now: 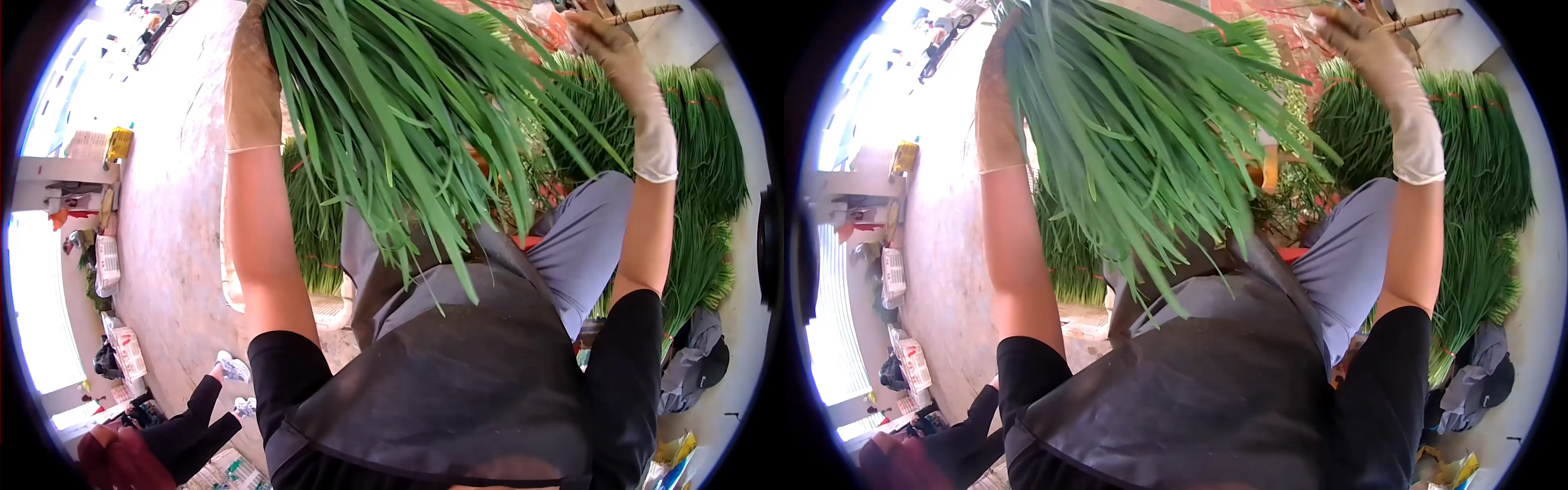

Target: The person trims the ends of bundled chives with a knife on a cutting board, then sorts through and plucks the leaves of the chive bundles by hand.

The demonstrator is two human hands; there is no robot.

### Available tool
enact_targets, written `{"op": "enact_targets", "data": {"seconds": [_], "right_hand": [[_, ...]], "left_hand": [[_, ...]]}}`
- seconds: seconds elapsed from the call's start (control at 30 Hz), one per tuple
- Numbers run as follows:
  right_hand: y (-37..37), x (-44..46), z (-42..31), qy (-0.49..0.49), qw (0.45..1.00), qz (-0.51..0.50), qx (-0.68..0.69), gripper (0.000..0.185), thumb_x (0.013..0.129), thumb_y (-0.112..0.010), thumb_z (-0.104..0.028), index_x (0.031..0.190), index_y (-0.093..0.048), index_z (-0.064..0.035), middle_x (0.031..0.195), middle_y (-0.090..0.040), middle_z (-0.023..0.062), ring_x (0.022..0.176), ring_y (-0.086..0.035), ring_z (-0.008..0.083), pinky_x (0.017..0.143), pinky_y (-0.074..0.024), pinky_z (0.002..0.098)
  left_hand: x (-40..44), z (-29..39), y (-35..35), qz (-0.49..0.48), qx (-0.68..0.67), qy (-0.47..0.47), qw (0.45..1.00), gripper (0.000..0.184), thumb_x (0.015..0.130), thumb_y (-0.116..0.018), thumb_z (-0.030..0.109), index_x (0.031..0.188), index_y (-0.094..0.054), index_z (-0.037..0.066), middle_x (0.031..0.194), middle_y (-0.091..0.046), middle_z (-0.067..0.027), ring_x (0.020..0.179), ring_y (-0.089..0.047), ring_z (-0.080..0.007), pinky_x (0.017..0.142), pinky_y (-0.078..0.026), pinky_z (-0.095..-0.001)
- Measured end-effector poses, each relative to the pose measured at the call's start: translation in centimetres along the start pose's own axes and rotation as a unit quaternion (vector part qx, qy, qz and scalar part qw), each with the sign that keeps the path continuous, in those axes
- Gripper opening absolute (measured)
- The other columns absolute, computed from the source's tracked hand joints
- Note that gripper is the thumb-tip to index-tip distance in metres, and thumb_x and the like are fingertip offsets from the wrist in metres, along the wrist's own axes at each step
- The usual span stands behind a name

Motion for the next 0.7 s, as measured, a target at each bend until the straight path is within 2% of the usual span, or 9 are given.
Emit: {"op": "enact_targets", "data": {"seconds": [0.07, 0.27, 0.37, 0.43, 0.5, 0.53, 0.57, 0.6, 0.7], "right_hand": [[1.1, -1.3, -9.2, -0.036, 0.977, 0.087, 0.191, 0.031, 0.093, -0.064, -0.022, 0.117, -0.063, -0.0029, 0.098, -0.065, 0.0012, 0.091, -0.059, 0.0092, 0.08, -0.0481, 0.0238], [-3.1, -0.6, -18.4, 0.118, 0.96, 0.065, 0.247, 0.023, 0.092, -0.062, -0.007, 0.113, -0.064, 0.0, 0.099, -0.064, 0.0006, 0.092, -0.057, 0.0076, 0.082, -0.0461, 0.0215], [-6.1, -0.8, -19.3, 0.123, 0.94, 0.04, 0.316, 0.025, 0.088, -0.066, -0.009, 0.112, -0.065, -0.0015, 0.095, -0.064, 0.0032, 0.088, -0.058, 0.0128, 0.08, -0.0471, 0.0251], [-6.7, -2.1, -20.9, 0.183, 0.969, 0.048, 0.158, 0.034, 0.092, -0.063, -0.023, 0.122, -0.064, -0.0065, 0.104, -0.067, 0.0015, 0.093, -0.058, 0.007, 0.085, -0.045, 0.0243], [-7.5, -4.5, -23.4, 0.182, 0.975, 0.057, 0.112, 0.039, 0.088, -0.066, -0.02, 0.125, -0.061, -0.006, 0.11, -0.065, 0.0032, 0.098, -0.057, 0.0123, 0.089, -0.0449, 0.0279], [-8.3, -4.7, -23.8, 0.183, 0.972, 0.053, 0.138, 0.044, 0.086, -0.068, -0.019, 0.127, -0.059, -0.0064, 0.115, -0.063, 0.0043, 0.104, -0.057, 0.0158, 0.093, -0.0448, 0.0304], [-8.8, -4.5, -23.8, 0.197, 0.967, 0.068, 0.144, 0.051, 0.085, -0.069, -0.021, 0.132, -0.055, -0.008, 0.123, -0.059, 0.0061, 0.11, -0.055, 0.018, 0.097, -0.0421, 0.0321], [-9.4, -3.6, -23.4, 0.212, 0.962, 0.079, 0.151, 0.058, 0.085, -0.07, -0.024, 0.137, -0.05, -0.0096, 0.131, -0.055, 0.0079, 0.117, -0.053, 0.0201, 0.102, -0.0394, 0.0338], [-10.0, 0.7, -23.9, 0.309, 0.933, 0.067, 0.173, 0.083, 0.081, -0.073, -0.037, 0.149, -0.033, -0.0128, 0.147, -0.04, 0.0124, 0.136, -0.036, 0.0245, 0.113, -0.0244, 0.0386]], "left_hand": [[1.0, 0.3, 0.6, -0.001, 0.019, 0.018, 1.0, 0.027, 0.094, -0.054, 0.018, 0.109, -0.063, -0.003, 0.098, -0.069, -0.0138, 0.085, -0.068, -0.0246, 0.078, -0.058, -0.0357], [4.6, 3.0, 4.2, 0.057, 0.133, 0.008, 0.989, 0.039, 0.091, -0.06, 0.022, 0.121, -0.058, -0.002, 0.115, -0.065, -0.014, 0.105, -0.063, -0.025, 0.096, -0.047, -0.0347], [3.7, 4.3, 4.0, 0.007, 0.082, 0.028, 0.996, 0.033, 0.091, -0.06, 0.022, 0.112, -0.062, -0.003, 0.103, -0.068, -0.0148, 0.089, -0.068, -0.0259, 0.083, -0.055, -0.0365], [1.9, 4.0, 3.4, 0.043, 0.027, 0.091, 0.995, 0.032, 0.09, -0.06, 0.025, 0.103, -0.065, -0.004, 0.091, -0.071, -0.0159, 0.076, -0.071, -0.0283, 0.071, -0.062, -0.0382], [2.1, 5.3, 6.0, 0.055, 0.088, 0.042, 0.994, 0.036, 0.088, -0.064, 0.021, 0.115, -0.058, -0.002, 0.114, -0.06, -0.0185, 0.096, -0.063, -0.0258, 0.086, -0.054, -0.0366], [0.8, 7.2, 6.2, 0.119, 0.186, -0.074, 0.972, 0.036, 0.089, -0.06, 0.029, 0.104, -0.066, -0.003, 0.109, -0.063, -0.0185, 0.096, -0.063, -0.0231, 0.088, -0.052, -0.0375], [-1.2, 9.3, 4.8, 0.035, 0.305, -0.238, 0.922, 0.039, 0.085, -0.065, 0.028, 0.109, -0.063, -0.002, 0.105, -0.064, -0.017, 0.095, -0.062, -0.0225, 0.086, -0.051, -0.0366], [-1.0, 8.4, 6.8, 0.143, 0.241, -0.165, 0.946, 0.047, 0.08, -0.071, 0.027, 0.116, -0.06, -0.001, 0.106, -0.064, -0.0159, 0.093, -0.06, -0.0217, 0.083, -0.05, -0.036], [-4.9, 10.7, 3.7, 0.22, 0.325, -0.312, 0.865, 0.106, 0.064, -0.083, 0.035, 0.141, -0.027, -0.012, 0.135, -0.047, -0.0281, 0.121, -0.051, -0.0363, 0.102, -0.042, -0.0386]]}}
Point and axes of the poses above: each hand's wrist, its own x-axis towards the middle knuckle, its own y-axis out of the back of the hand, z = x × y, the point moved 9 cm from there along x, towards the middle knuckle
